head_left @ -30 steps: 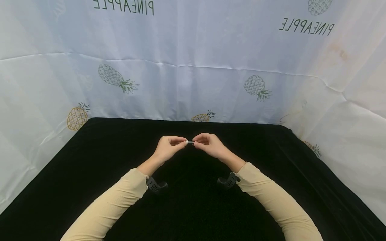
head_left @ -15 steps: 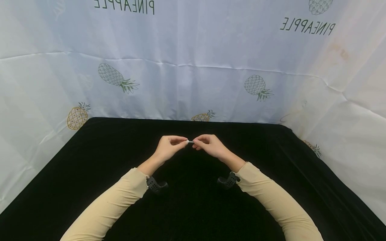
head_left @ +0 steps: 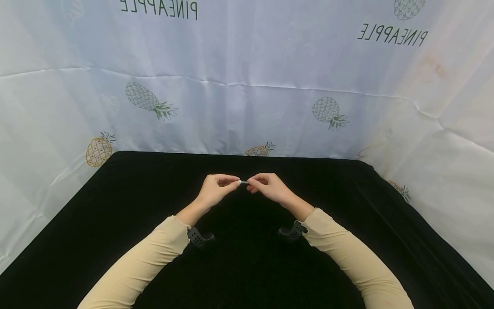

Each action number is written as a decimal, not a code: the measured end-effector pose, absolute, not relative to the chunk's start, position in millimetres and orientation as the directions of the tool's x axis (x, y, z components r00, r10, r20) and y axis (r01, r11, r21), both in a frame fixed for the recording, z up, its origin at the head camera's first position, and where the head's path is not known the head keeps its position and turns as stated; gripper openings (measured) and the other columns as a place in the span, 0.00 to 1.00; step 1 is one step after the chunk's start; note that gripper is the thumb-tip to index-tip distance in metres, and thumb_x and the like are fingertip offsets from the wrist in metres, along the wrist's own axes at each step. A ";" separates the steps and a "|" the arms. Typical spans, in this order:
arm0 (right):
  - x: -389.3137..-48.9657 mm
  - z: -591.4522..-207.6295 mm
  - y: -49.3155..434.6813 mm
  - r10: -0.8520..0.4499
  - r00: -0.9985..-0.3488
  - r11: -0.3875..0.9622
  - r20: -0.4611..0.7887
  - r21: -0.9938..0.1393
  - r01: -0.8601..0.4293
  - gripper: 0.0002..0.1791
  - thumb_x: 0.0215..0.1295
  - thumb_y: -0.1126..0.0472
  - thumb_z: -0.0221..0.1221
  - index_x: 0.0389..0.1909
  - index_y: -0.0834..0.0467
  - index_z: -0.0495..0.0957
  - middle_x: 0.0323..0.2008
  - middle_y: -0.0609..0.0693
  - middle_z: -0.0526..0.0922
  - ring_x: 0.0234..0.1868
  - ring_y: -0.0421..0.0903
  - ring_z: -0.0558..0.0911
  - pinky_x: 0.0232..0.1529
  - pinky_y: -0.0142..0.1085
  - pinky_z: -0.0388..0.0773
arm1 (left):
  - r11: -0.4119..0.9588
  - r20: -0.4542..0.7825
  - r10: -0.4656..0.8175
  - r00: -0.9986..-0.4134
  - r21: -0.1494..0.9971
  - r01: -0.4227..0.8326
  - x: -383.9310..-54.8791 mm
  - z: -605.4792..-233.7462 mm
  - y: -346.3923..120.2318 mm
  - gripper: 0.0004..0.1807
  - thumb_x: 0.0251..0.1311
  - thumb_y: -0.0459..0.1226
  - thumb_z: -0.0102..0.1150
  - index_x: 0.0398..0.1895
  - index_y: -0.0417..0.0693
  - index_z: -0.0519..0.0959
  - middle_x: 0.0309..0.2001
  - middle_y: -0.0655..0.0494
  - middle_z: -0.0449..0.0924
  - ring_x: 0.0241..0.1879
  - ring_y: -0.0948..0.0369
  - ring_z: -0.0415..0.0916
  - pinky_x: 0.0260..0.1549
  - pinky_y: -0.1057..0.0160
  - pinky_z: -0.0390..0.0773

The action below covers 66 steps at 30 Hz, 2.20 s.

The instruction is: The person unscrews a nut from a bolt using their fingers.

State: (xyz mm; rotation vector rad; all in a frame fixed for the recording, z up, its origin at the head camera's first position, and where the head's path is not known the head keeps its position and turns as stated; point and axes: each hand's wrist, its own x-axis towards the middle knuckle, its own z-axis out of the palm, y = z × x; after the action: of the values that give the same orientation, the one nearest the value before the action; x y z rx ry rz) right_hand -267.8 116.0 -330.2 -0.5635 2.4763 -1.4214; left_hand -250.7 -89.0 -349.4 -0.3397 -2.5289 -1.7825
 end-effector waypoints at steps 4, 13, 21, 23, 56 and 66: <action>-267.9 -330.1 115.4 -0.425 -0.905 0.455 0.019 -0.860 -0.232 0.16 0.67 0.57 0.54 0.49 0.63 0.76 0.43 0.58 0.83 0.44 0.48 0.83 0.54 0.45 0.76 | 0.321 0.152 0.161 -0.975 0.926 0.197 -250.6 -349.4 -89.0 0.14 0.59 0.41 0.60 0.45 0.45 0.82 0.46 0.48 0.83 0.43 0.57 0.81 0.45 0.60 0.80; -268.3 -331.0 117.1 -0.444 -0.895 0.422 0.049 -0.869 -0.257 0.17 0.63 0.60 0.59 0.51 0.60 0.75 0.48 0.59 0.80 0.47 0.48 0.81 0.52 0.42 0.78 | 0.317 0.161 0.165 -0.973 0.926 0.207 -251.4 -350.0 -88.9 0.13 0.59 0.41 0.60 0.44 0.44 0.83 0.45 0.47 0.84 0.42 0.57 0.82 0.43 0.61 0.80; -268.7 -331.6 115.4 -0.465 -0.886 0.405 0.001 -0.889 -0.214 0.17 0.67 0.58 0.54 0.51 0.65 0.75 0.46 0.62 0.82 0.43 0.47 0.84 0.56 0.43 0.76 | 0.312 0.157 0.169 -0.973 0.928 0.204 -250.9 -350.0 -89.4 0.14 0.59 0.41 0.60 0.45 0.44 0.82 0.46 0.47 0.83 0.43 0.57 0.81 0.44 0.60 0.80; -268.3 -331.0 115.0 -0.457 -0.889 0.394 0.010 -0.894 -0.212 0.15 0.65 0.60 0.56 0.49 0.64 0.75 0.45 0.62 0.82 0.42 0.47 0.84 0.55 0.42 0.77 | 0.315 0.153 0.168 -0.974 0.928 0.200 -250.9 -350.0 -89.4 0.14 0.59 0.41 0.60 0.45 0.45 0.82 0.46 0.47 0.83 0.43 0.57 0.81 0.43 0.61 0.80; -269.8 -330.9 114.0 -0.462 -0.882 0.355 -0.095 -0.931 -0.085 0.23 0.69 0.52 0.51 0.56 0.65 0.72 0.49 0.62 0.81 0.46 0.46 0.84 0.64 0.48 0.68 | 0.315 0.152 0.163 -0.975 0.928 0.198 -251.2 -350.2 -90.0 0.14 0.59 0.41 0.60 0.45 0.45 0.82 0.46 0.47 0.83 0.44 0.57 0.81 0.45 0.59 0.80; -268.7 -329.5 114.1 -0.433 -0.901 0.364 -0.028 -0.920 -0.147 0.18 0.62 0.59 0.59 0.52 0.59 0.75 0.47 0.57 0.81 0.48 0.47 0.82 0.58 0.46 0.74 | 0.307 0.148 0.164 -0.975 0.932 0.193 -251.4 -350.4 -90.1 0.14 0.59 0.41 0.60 0.45 0.45 0.82 0.46 0.47 0.83 0.43 0.57 0.81 0.45 0.59 0.80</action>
State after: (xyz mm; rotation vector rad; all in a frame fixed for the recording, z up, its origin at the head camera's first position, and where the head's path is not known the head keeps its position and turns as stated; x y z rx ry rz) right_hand -268.7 114.1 -329.5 -0.5152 2.3630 -1.5519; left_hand -251.4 -90.1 -350.4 -0.3433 -2.5193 -1.8023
